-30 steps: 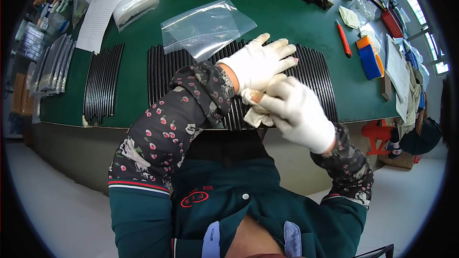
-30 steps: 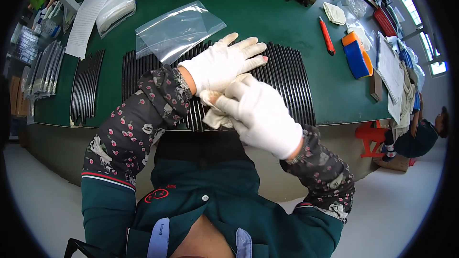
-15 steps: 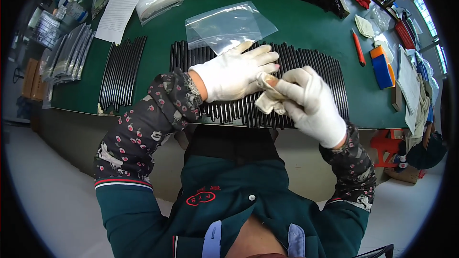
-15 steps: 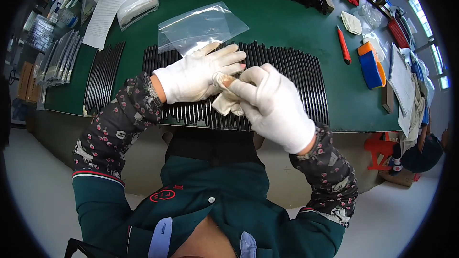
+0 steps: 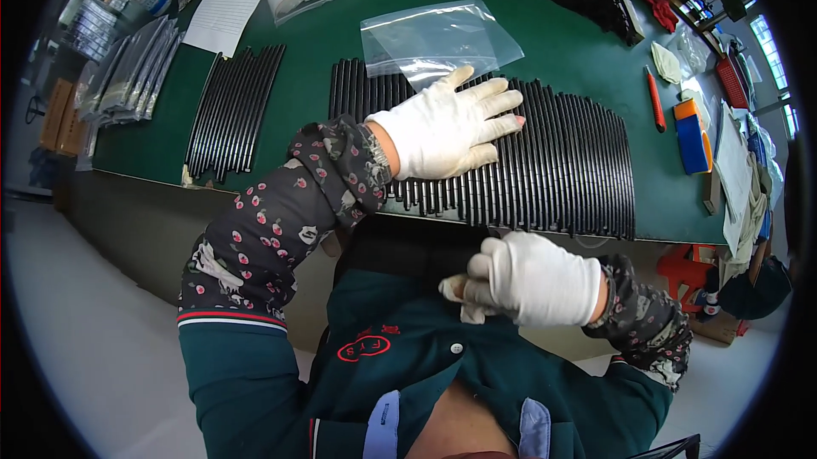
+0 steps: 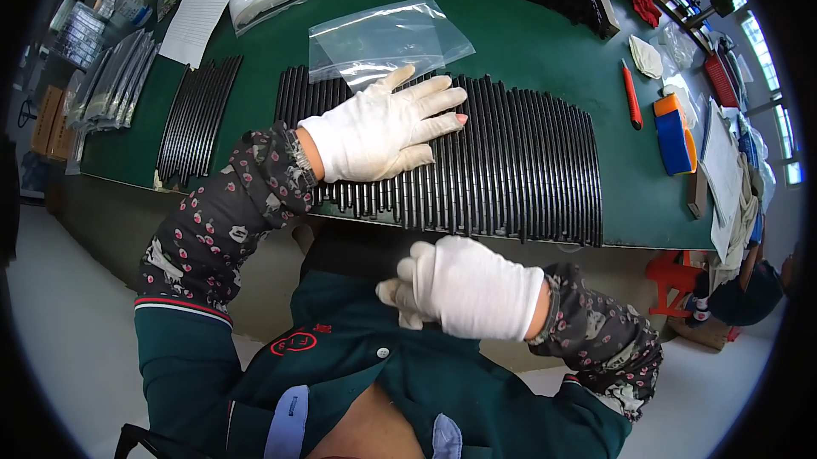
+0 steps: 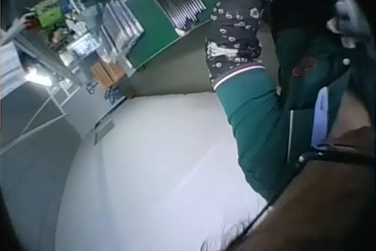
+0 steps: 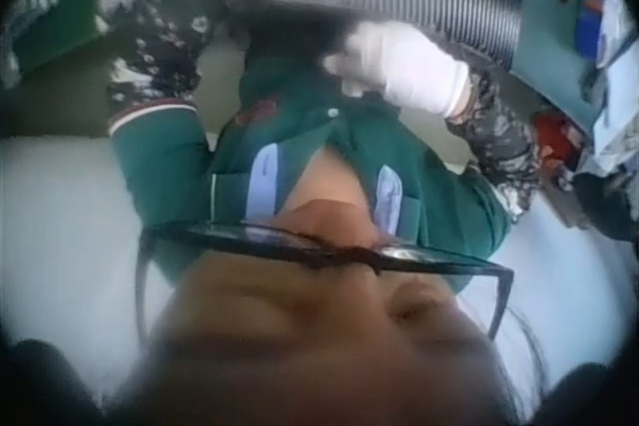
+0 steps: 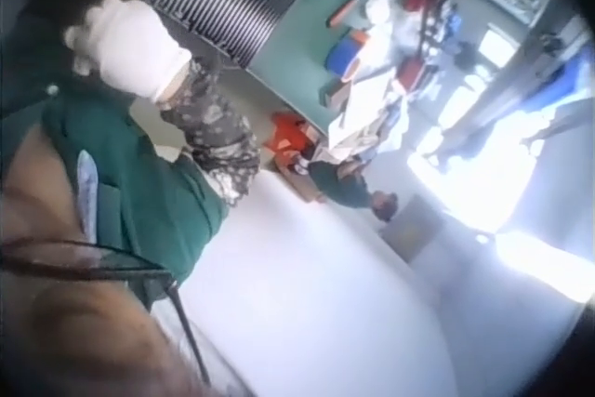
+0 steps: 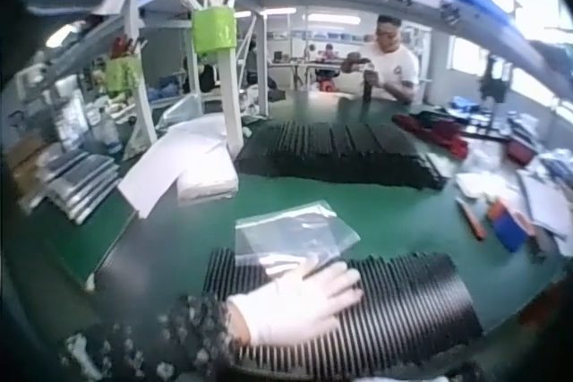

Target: Cleaning small black rods with a cloth and packing them into plastic bags.

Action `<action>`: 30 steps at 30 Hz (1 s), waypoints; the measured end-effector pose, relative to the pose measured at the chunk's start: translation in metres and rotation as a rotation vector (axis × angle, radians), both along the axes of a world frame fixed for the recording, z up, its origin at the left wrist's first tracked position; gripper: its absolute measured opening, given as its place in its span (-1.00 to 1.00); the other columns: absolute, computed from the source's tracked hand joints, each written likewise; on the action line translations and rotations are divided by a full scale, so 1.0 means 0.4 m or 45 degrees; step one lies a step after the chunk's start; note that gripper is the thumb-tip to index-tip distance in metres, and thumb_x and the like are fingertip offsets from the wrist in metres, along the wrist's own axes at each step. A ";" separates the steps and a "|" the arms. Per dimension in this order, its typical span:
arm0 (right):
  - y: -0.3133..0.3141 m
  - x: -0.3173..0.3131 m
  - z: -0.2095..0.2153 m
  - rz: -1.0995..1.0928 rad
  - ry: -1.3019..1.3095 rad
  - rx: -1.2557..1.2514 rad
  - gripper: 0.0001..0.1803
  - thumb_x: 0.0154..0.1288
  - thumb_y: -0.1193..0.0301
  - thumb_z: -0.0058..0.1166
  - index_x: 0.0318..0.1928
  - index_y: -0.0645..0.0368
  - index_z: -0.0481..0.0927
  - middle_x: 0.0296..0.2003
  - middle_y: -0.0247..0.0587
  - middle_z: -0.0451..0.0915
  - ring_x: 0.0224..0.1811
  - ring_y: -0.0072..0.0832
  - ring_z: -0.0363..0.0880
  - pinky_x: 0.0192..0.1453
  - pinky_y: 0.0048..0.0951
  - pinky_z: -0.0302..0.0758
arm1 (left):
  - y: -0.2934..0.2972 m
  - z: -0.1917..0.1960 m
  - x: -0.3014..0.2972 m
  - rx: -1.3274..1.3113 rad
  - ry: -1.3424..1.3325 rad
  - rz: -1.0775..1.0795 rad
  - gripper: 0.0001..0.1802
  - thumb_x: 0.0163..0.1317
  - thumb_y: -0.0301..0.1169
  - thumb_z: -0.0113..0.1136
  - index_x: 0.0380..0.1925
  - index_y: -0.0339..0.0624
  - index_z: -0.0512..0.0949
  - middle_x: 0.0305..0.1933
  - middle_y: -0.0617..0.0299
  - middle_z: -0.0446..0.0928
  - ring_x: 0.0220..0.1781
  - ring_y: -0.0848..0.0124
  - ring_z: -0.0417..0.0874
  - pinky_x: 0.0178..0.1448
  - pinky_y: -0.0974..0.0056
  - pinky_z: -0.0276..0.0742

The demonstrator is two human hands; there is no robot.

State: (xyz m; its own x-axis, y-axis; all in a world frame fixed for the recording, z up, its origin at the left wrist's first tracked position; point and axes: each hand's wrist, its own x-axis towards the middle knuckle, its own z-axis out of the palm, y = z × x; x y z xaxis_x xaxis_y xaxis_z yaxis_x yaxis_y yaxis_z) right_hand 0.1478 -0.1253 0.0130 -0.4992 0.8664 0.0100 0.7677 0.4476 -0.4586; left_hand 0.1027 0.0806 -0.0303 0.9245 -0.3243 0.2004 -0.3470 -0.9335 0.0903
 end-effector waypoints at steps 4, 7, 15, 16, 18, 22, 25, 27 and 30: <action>0.057 0.026 0.015 -0.522 0.133 0.579 -0.71 0.09 0.44 0.13 -0.11 0.11 0.58 -0.45 -0.29 0.46 -0.42 -0.33 0.50 -0.44 -0.32 0.45 | 0.004 -0.003 0.003 0.031 -0.029 0.008 -0.43 0.26 -0.17 0.05 0.24 -0.15 0.35 0.39 0.03 0.21 0.46 0.15 0.16 0.47 -0.11 0.04; 0.058 0.012 -0.024 -0.403 0.046 0.376 -0.67 0.05 0.42 0.19 -0.10 0.12 0.59 -0.48 -0.27 0.46 -0.53 -0.31 0.44 -0.48 -0.30 0.42 | -0.002 -0.008 0.001 -0.003 -0.006 0.022 -0.43 0.27 -0.17 0.04 0.25 -0.14 0.34 0.39 0.04 0.21 0.47 0.16 0.15 0.47 -0.11 0.03; 0.036 0.023 0.056 -0.453 0.124 0.359 -0.59 -0.03 0.45 0.23 -0.07 0.00 0.63 -0.48 -0.32 0.41 -0.45 -0.35 0.44 -0.47 -0.35 0.41 | 0.030 0.066 -0.035 -0.178 -0.198 0.031 -0.42 0.22 -0.24 0.11 0.25 -0.13 0.33 0.42 0.08 0.18 0.48 0.12 0.14 0.48 -0.16 -0.03; 0.059 0.033 0.056 -0.503 0.070 0.416 -0.61 -0.03 0.46 0.23 -0.09 0.02 0.63 -0.47 -0.31 0.41 -0.45 -0.32 0.43 -0.45 -0.34 0.42 | 0.054 0.085 -0.054 -0.150 -0.247 0.052 -0.41 0.18 -0.30 0.14 0.25 -0.13 0.33 0.39 0.08 0.24 0.45 0.12 0.19 0.48 -0.14 0.01; 0.111 0.040 0.039 -0.665 0.024 0.546 -0.67 -0.01 0.49 0.19 -0.14 0.09 0.62 -0.45 -0.27 0.42 -0.41 -0.27 0.43 -0.37 -0.30 0.43 | 0.116 0.070 -0.090 -0.198 -0.107 0.092 -0.43 0.21 -0.27 0.13 0.24 -0.09 0.34 0.39 0.12 0.26 0.45 0.13 0.21 0.48 -0.10 0.04; 0.131 -0.001 -0.007 -0.400 -0.144 0.399 -0.73 0.09 0.36 0.16 -0.15 0.12 0.56 -0.47 -0.29 0.44 -0.40 -0.30 0.46 -0.40 -0.29 0.43 | 0.149 0.007 -0.140 0.124 0.012 0.154 -0.44 0.27 -0.10 0.05 0.25 -0.02 0.36 0.44 0.21 0.18 0.48 0.19 0.14 0.49 -0.08 0.04; 0.089 -0.049 0.026 -0.014 -0.044 0.096 -0.77 0.14 0.35 0.15 -0.18 0.10 0.56 -0.55 -0.29 0.41 -0.49 -0.38 0.47 -0.53 -0.39 0.42 | 0.142 0.009 -0.137 0.143 0.031 0.154 -0.43 0.27 -0.09 0.03 0.25 0.00 0.35 0.44 0.22 0.17 0.48 0.20 0.14 0.49 -0.08 0.04; 0.142 -0.033 0.061 -0.132 0.199 0.224 -0.78 0.19 0.35 0.10 -0.15 0.12 0.56 -0.50 -0.29 0.42 -0.46 -0.35 0.46 -0.49 -0.37 0.43 | 0.147 0.010 -0.141 0.154 0.024 0.146 -0.43 0.27 -0.09 0.03 0.26 0.00 0.35 0.44 0.22 0.17 0.48 0.21 0.14 0.48 -0.08 0.04; 0.195 -0.013 -0.019 -0.475 -0.227 0.490 -0.80 0.14 0.37 0.12 -0.21 0.13 0.55 -0.39 -0.20 0.44 -0.36 -0.28 0.46 -0.41 -0.32 0.43 | 0.142 0.009 -0.134 0.132 0.009 0.154 -0.47 0.31 -0.11 -0.03 0.25 0.00 0.36 0.44 0.20 0.16 0.48 0.21 0.12 0.49 -0.10 0.02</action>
